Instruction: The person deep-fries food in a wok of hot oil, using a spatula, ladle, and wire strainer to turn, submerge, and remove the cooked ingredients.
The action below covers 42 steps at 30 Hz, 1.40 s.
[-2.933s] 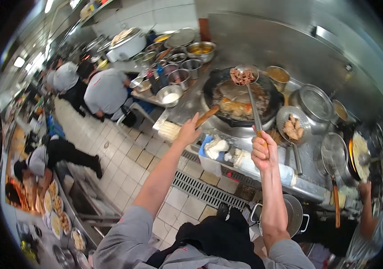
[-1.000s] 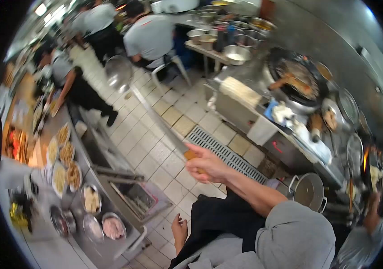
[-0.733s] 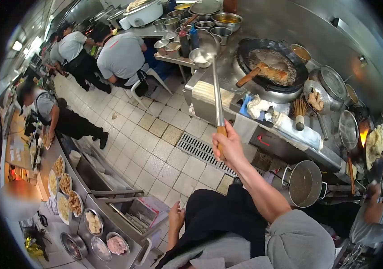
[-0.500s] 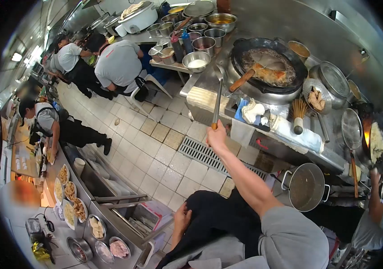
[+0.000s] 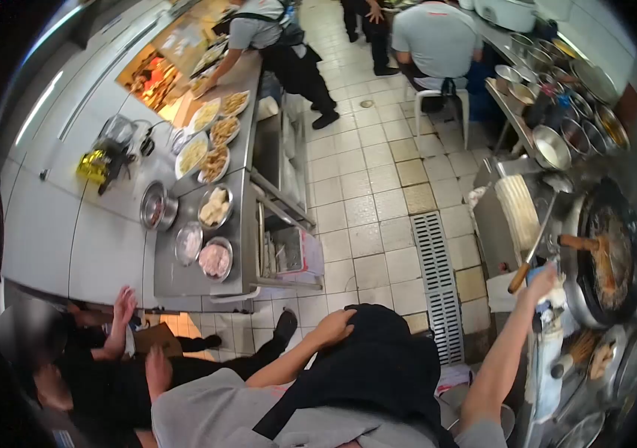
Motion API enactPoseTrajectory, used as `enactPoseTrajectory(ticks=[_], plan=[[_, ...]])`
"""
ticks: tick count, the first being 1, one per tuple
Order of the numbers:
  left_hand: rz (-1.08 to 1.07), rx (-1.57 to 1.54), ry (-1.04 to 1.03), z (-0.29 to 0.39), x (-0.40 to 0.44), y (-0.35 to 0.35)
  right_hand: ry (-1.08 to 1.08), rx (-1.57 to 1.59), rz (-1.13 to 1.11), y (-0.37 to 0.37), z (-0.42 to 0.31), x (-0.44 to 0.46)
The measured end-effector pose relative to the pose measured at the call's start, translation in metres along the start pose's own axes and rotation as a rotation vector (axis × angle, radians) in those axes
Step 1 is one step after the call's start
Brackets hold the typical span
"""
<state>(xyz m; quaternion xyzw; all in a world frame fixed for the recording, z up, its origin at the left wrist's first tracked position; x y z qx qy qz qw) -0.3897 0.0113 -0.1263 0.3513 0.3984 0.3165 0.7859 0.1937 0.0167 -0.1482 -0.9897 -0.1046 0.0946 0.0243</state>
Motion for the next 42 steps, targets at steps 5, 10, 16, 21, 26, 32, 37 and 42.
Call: enactPoseTrajectory(ticks=[5,10,16,21,26,32,37,42], plan=[[-0.005,0.004,-0.039,0.016,0.006,-0.002,-0.495,0.794,0.094,-0.034,-0.075,0.025],[-0.02,0.026,-0.098,0.038,0.02,-0.007,-0.566,0.574,-0.098,-0.037,-0.05,0.094],[-0.021,0.021,-0.065,0.045,0.024,-0.026,-0.166,0.432,0.032,-0.007,-0.12,0.038],[-0.032,-0.014,-0.135,0.039,0.029,-0.036,-0.031,0.228,0.06,0.066,-0.177,-0.021],[-0.172,0.086,-0.085,-0.004,0.038,-0.049,0.474,-0.61,0.137,0.143,-0.208,-0.047],[-0.174,0.186,-0.162,-0.041,0.062,-0.037,0.324,-1.178,0.025,0.139,-0.264,-0.017],[-0.125,0.139,-0.207,-0.046,0.074,-0.015,0.393,-1.427,-0.061,0.142,-0.325,-0.051],[-0.114,0.165,-0.267,-0.062,0.081,-0.02,0.422,-1.209,-0.175,0.167,-0.346,-0.081]])
Point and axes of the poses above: each hand's wrist, its own x-axis towards the middle knuckle, its own y-axis out of the back of the hand, z = x × y, the point moved 4 cm from there along x, towards the middle knuckle, and after that the axes turned 8 degrees about x, right-handed, at the moved point
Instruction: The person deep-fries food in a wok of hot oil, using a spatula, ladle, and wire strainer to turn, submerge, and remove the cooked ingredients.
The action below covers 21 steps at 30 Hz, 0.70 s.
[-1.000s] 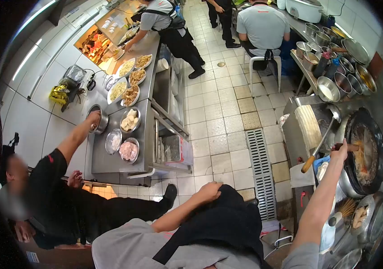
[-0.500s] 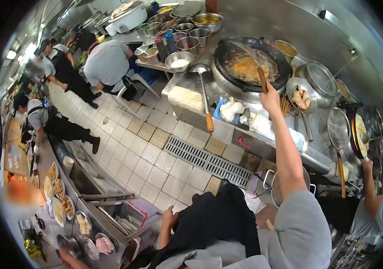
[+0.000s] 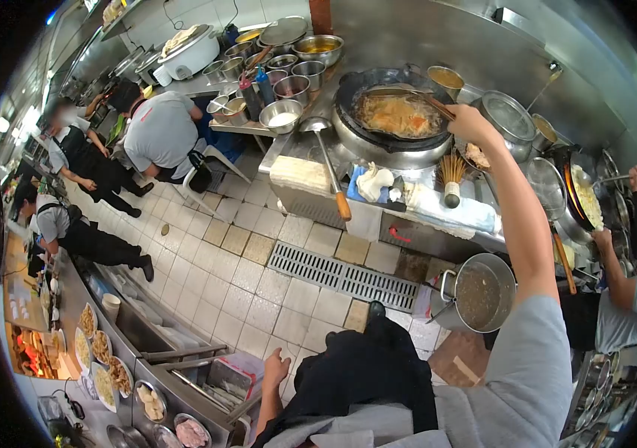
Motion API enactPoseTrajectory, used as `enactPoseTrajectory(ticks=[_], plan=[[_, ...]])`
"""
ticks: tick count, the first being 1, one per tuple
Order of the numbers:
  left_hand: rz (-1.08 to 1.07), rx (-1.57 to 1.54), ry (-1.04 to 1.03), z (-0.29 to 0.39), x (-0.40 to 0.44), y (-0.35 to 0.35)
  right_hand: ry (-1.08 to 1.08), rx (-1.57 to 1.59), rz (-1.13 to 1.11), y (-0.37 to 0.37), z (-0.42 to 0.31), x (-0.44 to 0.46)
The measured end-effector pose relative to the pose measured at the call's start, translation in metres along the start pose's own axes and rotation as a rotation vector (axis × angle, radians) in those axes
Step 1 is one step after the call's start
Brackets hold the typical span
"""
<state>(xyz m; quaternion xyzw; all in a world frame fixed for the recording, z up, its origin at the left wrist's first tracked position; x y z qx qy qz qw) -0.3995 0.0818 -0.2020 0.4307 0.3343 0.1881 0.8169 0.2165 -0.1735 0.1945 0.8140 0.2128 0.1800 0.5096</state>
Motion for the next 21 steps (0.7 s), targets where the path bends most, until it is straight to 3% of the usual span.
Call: enactPoseTrajectory(ticks=[6,9,12,15,21], plan=[[-0.115,0.002,-0.028,-0.019,0.002,-0.02,-0.39,0.306,-0.145,0.054,-0.027,-0.082],[-0.163,0.02,-0.084,-0.023,0.012,-0.028,-0.461,0.28,-0.244,0.069,-0.036,-0.092],[-0.168,0.107,-0.125,-0.017,0.027,-0.026,-0.353,0.144,-0.282,0.059,0.012,-0.068],[-0.124,0.075,-0.125,-0.016,0.038,-0.025,-0.051,-0.205,-0.148,0.041,0.037,-0.052],[-0.114,0.106,-0.086,0.007,0.027,-0.039,-0.179,-0.484,0.015,0.028,0.059,-0.049]])
Point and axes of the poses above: each hand's wrist, its own x-axis towards the middle knuckle, its own y-axis out of the back of the hand, z = x × y, the point moved 4 cm from there along x, towards the middle knuckle, and after that the axes turned 8 degrees about x, right-handed, at the moved point
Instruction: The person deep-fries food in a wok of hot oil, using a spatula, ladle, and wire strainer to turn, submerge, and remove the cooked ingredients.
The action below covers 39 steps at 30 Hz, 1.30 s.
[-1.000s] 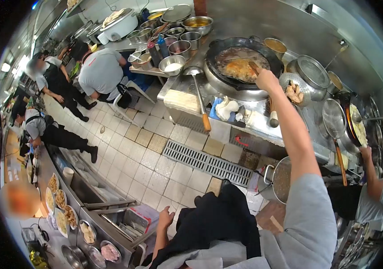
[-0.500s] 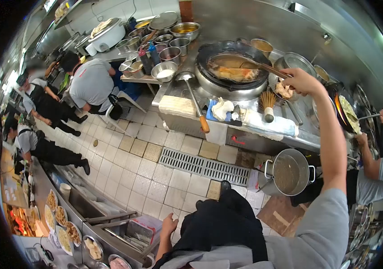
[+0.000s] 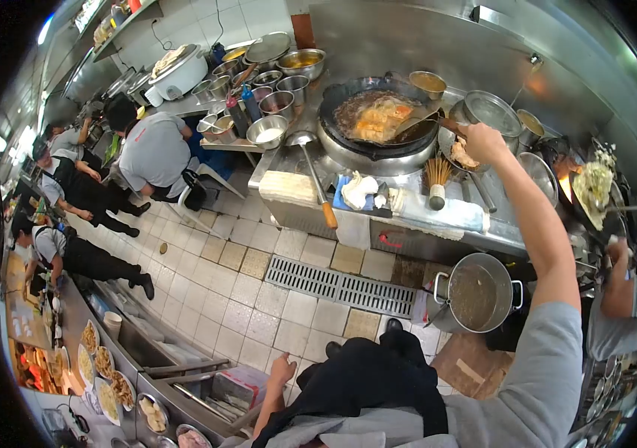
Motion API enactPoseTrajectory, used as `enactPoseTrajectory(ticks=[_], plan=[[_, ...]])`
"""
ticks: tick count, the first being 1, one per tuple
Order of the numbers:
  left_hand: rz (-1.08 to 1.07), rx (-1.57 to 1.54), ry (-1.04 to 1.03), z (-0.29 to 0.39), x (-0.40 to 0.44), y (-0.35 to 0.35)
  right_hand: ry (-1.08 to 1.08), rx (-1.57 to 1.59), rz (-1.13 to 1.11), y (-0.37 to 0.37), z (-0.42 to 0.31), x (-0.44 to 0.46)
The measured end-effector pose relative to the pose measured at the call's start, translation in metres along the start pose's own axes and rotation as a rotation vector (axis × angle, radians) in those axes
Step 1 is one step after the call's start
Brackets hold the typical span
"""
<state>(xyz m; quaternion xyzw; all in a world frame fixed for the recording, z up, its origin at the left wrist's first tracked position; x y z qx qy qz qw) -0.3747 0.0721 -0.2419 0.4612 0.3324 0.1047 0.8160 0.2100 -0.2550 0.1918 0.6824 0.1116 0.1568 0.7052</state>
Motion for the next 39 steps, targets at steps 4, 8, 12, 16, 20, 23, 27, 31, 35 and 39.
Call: enactPoseTrajectory(ticks=[4,8,12,16,20,23,27,31,35,39], plan=[[-0.109,-0.011,0.042,0.023,-0.007,-0.025,0.002,0.041,0.064,-0.019,0.021,0.014],[-0.126,-0.055,0.121,0.039,-0.016,-0.036,-0.051,0.318,0.165,-0.011,0.032,0.006],[-0.183,-0.095,0.178,0.044,-0.028,-0.047,-0.091,0.774,0.086,-0.034,0.04,-0.007],[-0.164,-0.104,0.204,0.049,-0.024,-0.046,-0.279,1.214,-0.067,-0.059,0.007,-0.029],[-0.136,-0.116,0.178,0.058,-0.018,-0.033,-0.267,1.404,-0.083,-0.104,-0.038,-0.005],[-0.074,-0.131,0.136,0.048,-0.007,-0.039,-0.331,1.671,-0.157,-0.123,-0.063,0.025],[-0.057,-0.138,0.131,0.066,-0.009,-0.02,-0.372,1.779,-0.248,-0.139,-0.084,0.068],[-0.052,-0.108,0.1,0.066,-0.003,-0.022,-0.36,1.708,-0.258,-0.124,-0.066,0.076],[-0.086,-0.143,0.123,0.078,-0.004,-0.008,-0.293,1.634,-0.05,-0.096,-0.037,0.059],[-0.056,-0.1,0.064,0.072,0.001,-0.016,-0.379,1.468,0.053,-0.114,-0.023,0.078]])
Point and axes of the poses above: each hand's wrist, its own x-axis towards the middle knuckle, its own y-axis out of the back of the hand, z = x × y, the point moved 4 cm from there along x, towards the middle knuckle, and after that the axes turned 8 degrees about x, right-handed, at the moved point
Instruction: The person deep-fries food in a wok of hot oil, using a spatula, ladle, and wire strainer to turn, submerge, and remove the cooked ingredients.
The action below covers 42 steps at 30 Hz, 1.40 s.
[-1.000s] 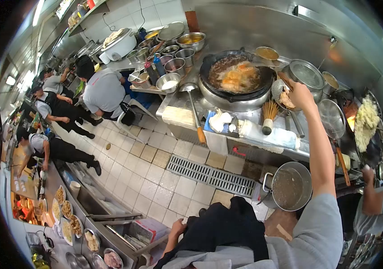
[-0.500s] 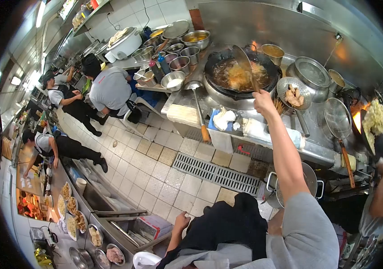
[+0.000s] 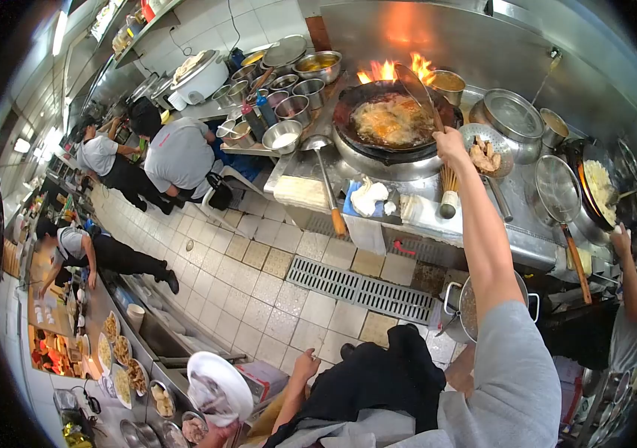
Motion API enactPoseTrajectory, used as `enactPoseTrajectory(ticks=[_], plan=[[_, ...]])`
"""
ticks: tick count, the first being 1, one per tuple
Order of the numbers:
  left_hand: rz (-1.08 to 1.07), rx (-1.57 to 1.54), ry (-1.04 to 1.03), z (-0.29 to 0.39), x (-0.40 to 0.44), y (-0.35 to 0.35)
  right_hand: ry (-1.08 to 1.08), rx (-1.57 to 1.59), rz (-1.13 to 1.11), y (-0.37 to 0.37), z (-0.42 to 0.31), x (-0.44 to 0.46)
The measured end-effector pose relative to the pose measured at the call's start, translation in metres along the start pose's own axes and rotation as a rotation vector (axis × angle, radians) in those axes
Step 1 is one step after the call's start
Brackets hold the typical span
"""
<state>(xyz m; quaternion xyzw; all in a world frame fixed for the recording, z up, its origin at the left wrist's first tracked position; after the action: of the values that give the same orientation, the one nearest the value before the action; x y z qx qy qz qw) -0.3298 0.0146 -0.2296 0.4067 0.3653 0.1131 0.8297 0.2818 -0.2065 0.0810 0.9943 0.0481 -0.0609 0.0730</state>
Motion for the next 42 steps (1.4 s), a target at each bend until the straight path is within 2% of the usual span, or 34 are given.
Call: enactPoseTrajectory(ticks=[4,8,11,15,19,23,26,28,33,37,40,42], plan=[[-0.024,0.005,-0.004,0.006,0.009,-0.004,-0.195,0.272,-0.061,-0.005,0.021,-0.017],[-0.042,0.064,-0.082,0.026,0.025,-0.013,-0.381,0.369,-0.198,0.02,0.04,-0.02],[-0.072,0.142,-0.149,0.049,0.041,-0.012,-0.224,0.158,-0.135,0.047,-0.007,-0.07],[-0.071,0.118,-0.208,0.07,0.065,-0.012,0.028,-0.178,-0.131,0.068,-0.024,-0.106],[-0.073,0.108,-0.24,0.099,0.066,-0.004,0.02,-0.224,-0.278,0.072,-0.034,-0.139],[-0.083,0.138,-0.231,0.102,0.059,-0.012,-0.059,-0.139,-0.429,0.059,-0.028,-0.149],[-0.108,0.146,-0.214,0.085,0.056,-0.027,-0.042,-0.155,-0.44,0.05,-0.025,-0.146],[-0.121,0.138,-0.143,0.062,0.055,-0.041,0.036,-0.194,-0.424,0.045,-0.012,-0.132],[-0.207,0.087,0.035,0.022,0.021,-0.053,0.019,-0.085,-0.374,0.056,-0.002,-0.132],[-0.21,0.023,0.126,-0.042,0.0,-0.091,0.055,-0.042,-0.319,0.072,-0.013,-0.132],[-0.235,-0.024,0.224,-0.049,-0.032,-0.085,0.01,0.215,-0.227,0.062,0.005,-0.088],[-0.347,-0.046,0.267,-0.058,-0.042,-0.088,-0.044,0.382,-0.136,0.046,0.01,-0.063]])
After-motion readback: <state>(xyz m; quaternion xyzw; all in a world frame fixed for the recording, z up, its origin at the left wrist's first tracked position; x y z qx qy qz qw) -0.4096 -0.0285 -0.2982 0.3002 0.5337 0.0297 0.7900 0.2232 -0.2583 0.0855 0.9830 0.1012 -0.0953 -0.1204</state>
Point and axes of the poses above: each hand's wrist, its own x-axis towards the middle knuckle, its own y-axis out of the back of the hand, z = x × y, the point moved 4 cm from there along x, towards the middle knuckle, and after that the axes turned 8 degrees about x, right-handed, at the moved point
